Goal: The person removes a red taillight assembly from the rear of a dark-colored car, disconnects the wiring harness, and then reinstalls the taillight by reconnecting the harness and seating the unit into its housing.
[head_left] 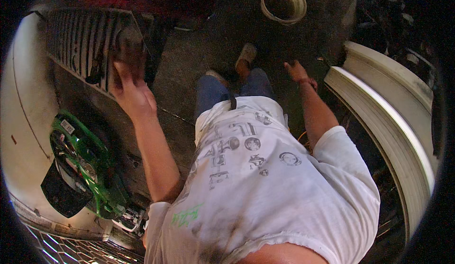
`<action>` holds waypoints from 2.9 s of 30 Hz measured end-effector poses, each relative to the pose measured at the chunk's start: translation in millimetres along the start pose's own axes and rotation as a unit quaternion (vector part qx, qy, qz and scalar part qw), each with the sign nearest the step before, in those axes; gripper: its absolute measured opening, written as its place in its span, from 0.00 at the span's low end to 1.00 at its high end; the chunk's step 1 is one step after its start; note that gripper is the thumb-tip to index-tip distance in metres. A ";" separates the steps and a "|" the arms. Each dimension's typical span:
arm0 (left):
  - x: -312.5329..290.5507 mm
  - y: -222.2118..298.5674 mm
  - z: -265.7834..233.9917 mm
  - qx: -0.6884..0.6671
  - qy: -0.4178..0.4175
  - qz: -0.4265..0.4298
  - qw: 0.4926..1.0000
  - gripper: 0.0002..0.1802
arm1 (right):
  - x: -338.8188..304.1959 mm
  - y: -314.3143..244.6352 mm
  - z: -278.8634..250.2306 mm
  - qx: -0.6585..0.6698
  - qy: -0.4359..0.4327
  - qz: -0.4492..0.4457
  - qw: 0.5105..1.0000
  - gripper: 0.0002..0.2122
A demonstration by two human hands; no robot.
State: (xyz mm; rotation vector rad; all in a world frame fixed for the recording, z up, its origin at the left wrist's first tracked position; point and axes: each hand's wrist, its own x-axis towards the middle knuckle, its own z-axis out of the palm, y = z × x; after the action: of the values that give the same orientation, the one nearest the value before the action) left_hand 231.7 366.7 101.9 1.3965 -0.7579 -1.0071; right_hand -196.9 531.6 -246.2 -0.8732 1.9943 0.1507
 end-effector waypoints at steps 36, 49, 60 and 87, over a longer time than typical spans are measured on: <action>-9.5 -467.5 -79.9 0.629 -0.404 -0.094 0.658 0.20 | -97.2 65.3 241.9 0.127 -0.047 0.045 0.990 0.36; 202.2 -778.4 -179.4 0.775 -0.345 0.121 0.516 0.23 | -121.2 8.8 218.0 0.118 -0.027 0.073 0.990 0.29; 243.5 -845.5 -193.5 0.789 -0.259 0.133 0.542 0.29 | -113.6 10.5 215.4 0.098 -0.067 0.034 0.992 0.30; -110.2 -166.4 238.2 0.172 -0.379 -0.279 0.866 0.17 | -129.1 -32.3 25.4 0.429 0.114 0.018 0.896 0.23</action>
State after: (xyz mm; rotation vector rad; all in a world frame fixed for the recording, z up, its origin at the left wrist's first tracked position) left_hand -48.8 380.2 -31.3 1.5605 -1.1752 -2.0248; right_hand -117.0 585.6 -151.0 -0.2764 1.9864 -0.7958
